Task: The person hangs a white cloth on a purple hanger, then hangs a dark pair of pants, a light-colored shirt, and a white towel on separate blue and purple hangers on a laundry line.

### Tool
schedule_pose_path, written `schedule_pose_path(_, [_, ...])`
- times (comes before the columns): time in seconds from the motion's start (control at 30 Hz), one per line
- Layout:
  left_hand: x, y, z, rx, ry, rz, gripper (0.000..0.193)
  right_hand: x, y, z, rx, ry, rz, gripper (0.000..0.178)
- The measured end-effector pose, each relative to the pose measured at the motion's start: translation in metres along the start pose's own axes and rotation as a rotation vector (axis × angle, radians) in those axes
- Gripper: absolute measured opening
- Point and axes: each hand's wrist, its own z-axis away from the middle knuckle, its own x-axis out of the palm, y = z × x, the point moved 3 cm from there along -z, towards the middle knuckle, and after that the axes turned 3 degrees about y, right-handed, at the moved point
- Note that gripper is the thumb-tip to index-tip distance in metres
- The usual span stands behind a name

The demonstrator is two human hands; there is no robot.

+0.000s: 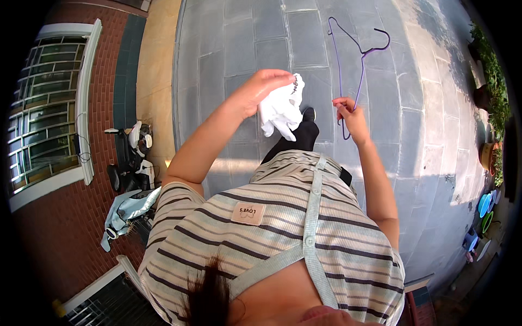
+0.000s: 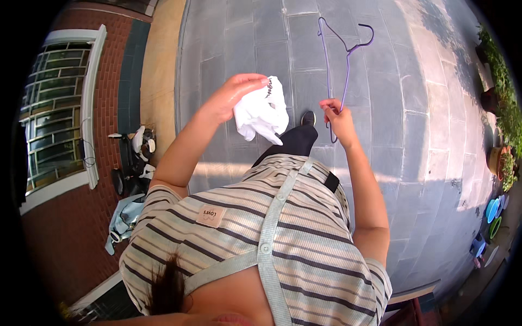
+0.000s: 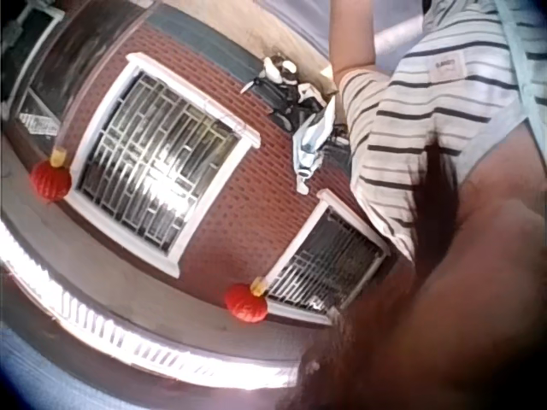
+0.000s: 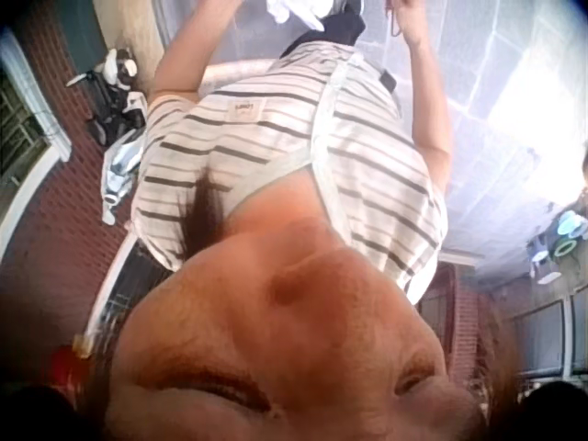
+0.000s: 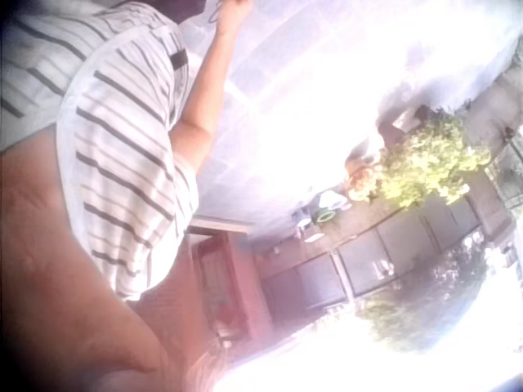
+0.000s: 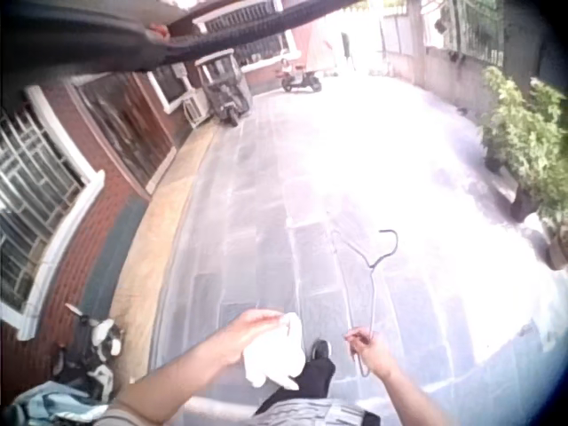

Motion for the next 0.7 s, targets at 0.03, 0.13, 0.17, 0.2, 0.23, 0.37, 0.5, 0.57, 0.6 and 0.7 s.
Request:
schedule_pose_path(0.03, [-0.008,0.011,-0.022,-0.011,-0.025,0.006,0.025,-0.002,0.01,-0.013,0.081,0.037,-0.096,0.013])
schedule_pose_path(0.13, [-0.007,0.064,-0.072,-0.05,0.038,0.035,0.029,-0.012,0.048,-0.048,0.266,0.089,-0.268,0.014])
schedule_pose_path(0.17, [-0.011,0.079,-0.086,-0.046,-0.006,0.033,0.037,-0.009,0.048,-0.061,0.288,0.094,-0.304,0.013])
schedule_pose_path(0.2, [-0.012,0.093,-0.101,-0.058,-0.013,0.011,0.037,-0.008,0.048,-0.075,0.308,0.098,-0.343,0.013])
schedule_pose_path(0.23, [-0.01,0.108,-0.115,-0.034,-0.043,-0.009,0.041,-0.007,0.046,-0.09,0.306,0.11,-0.365,0.013])
schedule_pose_path(0.37, [-0.006,0.157,-0.177,-0.023,-0.123,-0.059,0.057,-0.003,0.014,-0.17,0.303,-0.067,-0.529,0.01])
schedule_pose_path(0.5, [0.003,0.195,-0.246,-0.027,-0.146,0.0,0.058,-0.026,-0.057,-0.253,0.27,-0.207,-0.585,0.007])
schedule_pose_path(0.57, [0.004,0.213,-0.283,-0.043,-0.134,0.024,0.057,-0.044,-0.09,-0.293,0.21,-0.313,-0.583,0.009])
schedule_pose_path(0.6, [-0.001,0.213,-0.299,-0.055,-0.134,0.068,0.056,-0.051,-0.107,-0.305,0.215,-0.321,-0.593,0.009])
schedule_pose_path(0.7, [-0.003,0.231,-0.344,-0.071,-0.102,0.115,0.055,-0.078,-0.136,-0.341,0.234,-0.401,-0.49,0.008])
